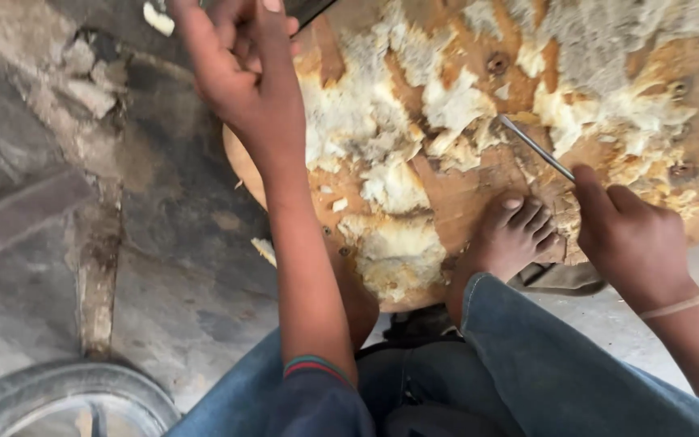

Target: Stripping old foam from a motorcycle seat base using a metal scraper.

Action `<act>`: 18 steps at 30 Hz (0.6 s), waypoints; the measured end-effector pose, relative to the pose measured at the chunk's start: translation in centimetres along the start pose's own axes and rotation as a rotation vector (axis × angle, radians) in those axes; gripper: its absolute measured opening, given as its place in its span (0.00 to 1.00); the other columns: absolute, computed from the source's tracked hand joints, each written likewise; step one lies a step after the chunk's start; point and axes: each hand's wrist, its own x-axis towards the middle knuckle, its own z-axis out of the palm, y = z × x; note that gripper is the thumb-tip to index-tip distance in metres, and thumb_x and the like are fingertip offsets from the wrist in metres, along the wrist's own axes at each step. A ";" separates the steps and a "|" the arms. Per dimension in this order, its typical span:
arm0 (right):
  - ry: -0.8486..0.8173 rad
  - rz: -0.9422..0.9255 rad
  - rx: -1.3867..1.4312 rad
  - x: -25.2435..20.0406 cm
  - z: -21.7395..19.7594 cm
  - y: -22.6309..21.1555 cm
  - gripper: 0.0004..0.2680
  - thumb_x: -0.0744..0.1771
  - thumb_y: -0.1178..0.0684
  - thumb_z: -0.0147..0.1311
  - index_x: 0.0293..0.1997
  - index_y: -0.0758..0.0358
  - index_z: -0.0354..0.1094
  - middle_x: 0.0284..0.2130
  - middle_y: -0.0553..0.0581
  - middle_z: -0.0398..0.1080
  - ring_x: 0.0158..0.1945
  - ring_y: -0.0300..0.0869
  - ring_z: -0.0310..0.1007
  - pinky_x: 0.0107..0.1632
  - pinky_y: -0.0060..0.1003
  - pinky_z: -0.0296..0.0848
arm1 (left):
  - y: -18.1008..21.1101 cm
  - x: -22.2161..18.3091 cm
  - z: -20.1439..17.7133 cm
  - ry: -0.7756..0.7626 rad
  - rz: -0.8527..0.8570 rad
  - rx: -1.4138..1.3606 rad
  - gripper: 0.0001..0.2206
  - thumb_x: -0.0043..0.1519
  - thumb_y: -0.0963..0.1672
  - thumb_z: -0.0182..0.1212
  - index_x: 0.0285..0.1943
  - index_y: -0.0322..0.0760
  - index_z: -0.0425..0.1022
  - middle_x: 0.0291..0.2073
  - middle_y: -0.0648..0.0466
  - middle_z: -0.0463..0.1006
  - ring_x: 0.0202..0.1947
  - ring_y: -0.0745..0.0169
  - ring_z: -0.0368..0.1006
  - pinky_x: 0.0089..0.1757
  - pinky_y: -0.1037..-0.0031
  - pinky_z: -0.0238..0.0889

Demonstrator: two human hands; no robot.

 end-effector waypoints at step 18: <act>0.208 -0.139 0.114 9.5 7.3 -6.7 0.05 0.68 0.57 0.56 0.44 0.56 0.63 0.30 0.57 0.70 0.28 0.48 0.71 0.31 0.40 0.67 | -2.6 -1.7 1.7 0.065 0.064 -0.043 0.13 0.71 0.47 0.63 0.36 0.37 0.68 0.18 0.59 0.66 0.17 0.73 0.56 0.24 0.79 0.50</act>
